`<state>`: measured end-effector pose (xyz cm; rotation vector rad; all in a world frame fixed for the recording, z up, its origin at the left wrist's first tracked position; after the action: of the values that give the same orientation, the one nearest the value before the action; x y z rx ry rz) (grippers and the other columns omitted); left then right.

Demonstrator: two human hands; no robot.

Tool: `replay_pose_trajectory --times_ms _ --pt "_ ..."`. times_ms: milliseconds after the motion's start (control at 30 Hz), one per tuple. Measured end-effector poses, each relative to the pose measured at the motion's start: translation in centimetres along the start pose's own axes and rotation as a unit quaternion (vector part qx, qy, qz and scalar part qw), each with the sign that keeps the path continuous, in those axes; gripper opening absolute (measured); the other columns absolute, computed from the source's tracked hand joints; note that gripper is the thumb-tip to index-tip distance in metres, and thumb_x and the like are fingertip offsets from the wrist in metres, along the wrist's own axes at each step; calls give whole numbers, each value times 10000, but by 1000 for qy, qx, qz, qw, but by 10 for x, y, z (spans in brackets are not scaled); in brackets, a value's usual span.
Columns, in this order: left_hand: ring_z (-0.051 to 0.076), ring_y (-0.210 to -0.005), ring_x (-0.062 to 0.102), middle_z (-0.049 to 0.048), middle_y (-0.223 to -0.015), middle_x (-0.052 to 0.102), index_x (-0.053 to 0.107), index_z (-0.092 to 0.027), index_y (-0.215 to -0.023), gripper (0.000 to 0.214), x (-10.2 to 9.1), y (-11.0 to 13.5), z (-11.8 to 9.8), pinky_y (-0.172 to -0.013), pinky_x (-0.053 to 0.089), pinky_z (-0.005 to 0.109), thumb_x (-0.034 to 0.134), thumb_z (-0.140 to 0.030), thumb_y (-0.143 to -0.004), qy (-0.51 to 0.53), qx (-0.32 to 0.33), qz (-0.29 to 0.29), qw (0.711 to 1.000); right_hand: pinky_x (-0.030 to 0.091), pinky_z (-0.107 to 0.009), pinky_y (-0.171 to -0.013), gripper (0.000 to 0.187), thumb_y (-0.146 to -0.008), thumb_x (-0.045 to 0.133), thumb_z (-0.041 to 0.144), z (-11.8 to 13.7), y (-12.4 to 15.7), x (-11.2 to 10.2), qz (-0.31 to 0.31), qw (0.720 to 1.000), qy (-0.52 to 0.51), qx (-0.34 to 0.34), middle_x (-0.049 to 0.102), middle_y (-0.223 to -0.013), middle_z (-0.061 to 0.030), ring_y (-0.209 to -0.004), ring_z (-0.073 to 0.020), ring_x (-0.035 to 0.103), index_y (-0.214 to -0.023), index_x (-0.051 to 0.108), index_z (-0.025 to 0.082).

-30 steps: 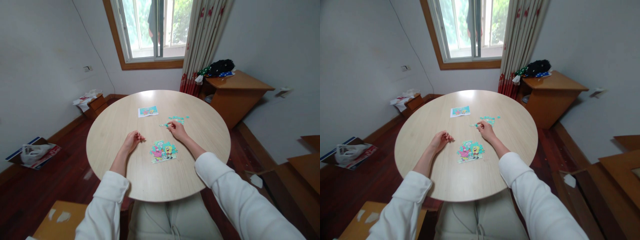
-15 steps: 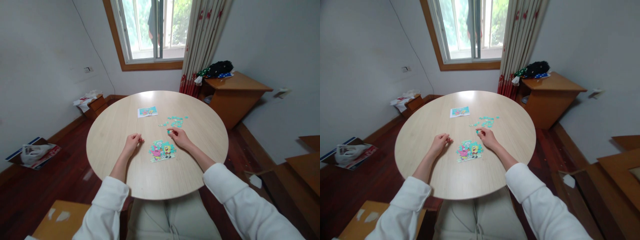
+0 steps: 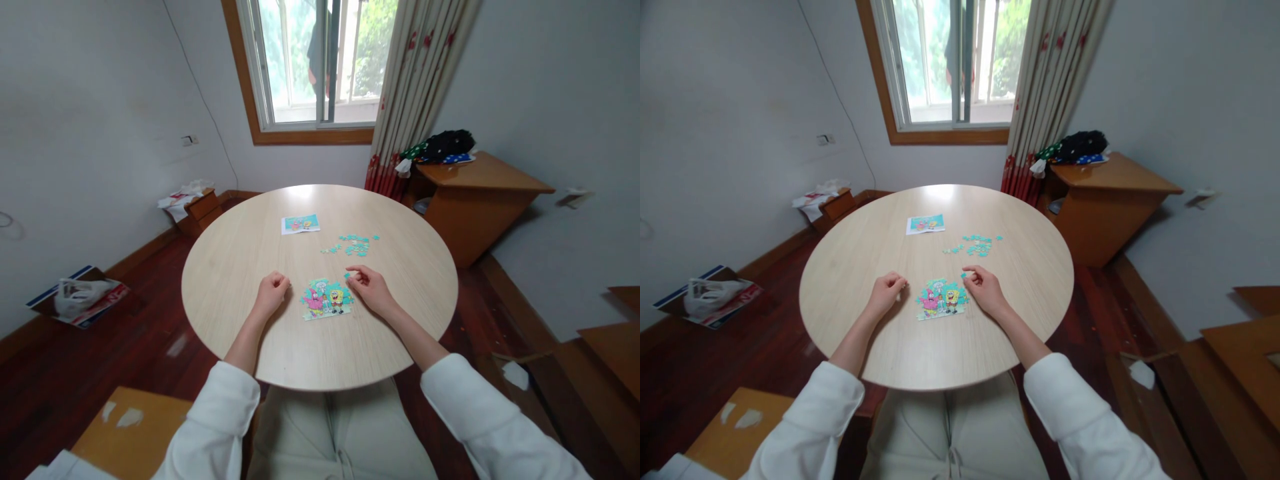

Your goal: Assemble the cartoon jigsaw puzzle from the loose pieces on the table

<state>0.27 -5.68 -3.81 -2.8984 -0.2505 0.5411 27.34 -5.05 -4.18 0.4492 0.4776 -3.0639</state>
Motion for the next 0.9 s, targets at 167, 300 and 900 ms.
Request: replay_pose_trajectory --times_ms 167,300,900 --pt "133 -601 453 -22 -580 478 467 -194 -465 276 2 1 1 -637 352 279 548 -254 -722 -15 20 1 1000 497 -288 -603 334 -689 673 403 -2 3 0 -1 999 -35 22 618 -614 10 -588 -146 578 -910 689 153" --pt "134 -589 439 -24 -569 457 445 -200 -470 309 3 2 -1 -627 339 279 554 -297 -743 -22 25 -1 999 556 -328 -687 352 -656 721 403 -4 11 -3 -2 997 -57 45 693 -702 -38 -665 -172 652 -905 704 155" --pt "176 -661 510 15 -678 575 591 -196 -618 179 4 38 -16 -666 364 303 593 -252 -788 -46 37 24 998 593 -366 -777 309 -668 710 321 3 52 -20 -18 998 -14 63 762 -866 -91 -731 -191 701 -932 748 164"
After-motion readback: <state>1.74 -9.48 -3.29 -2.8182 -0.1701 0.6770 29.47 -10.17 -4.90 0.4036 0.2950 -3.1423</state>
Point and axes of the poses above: each hand's wrist, its own y-axis away from the middle knuckle, its own x-axis out of the palm, z = x × y, the point moved 1 cm from there along -y, towards the middle knuckle
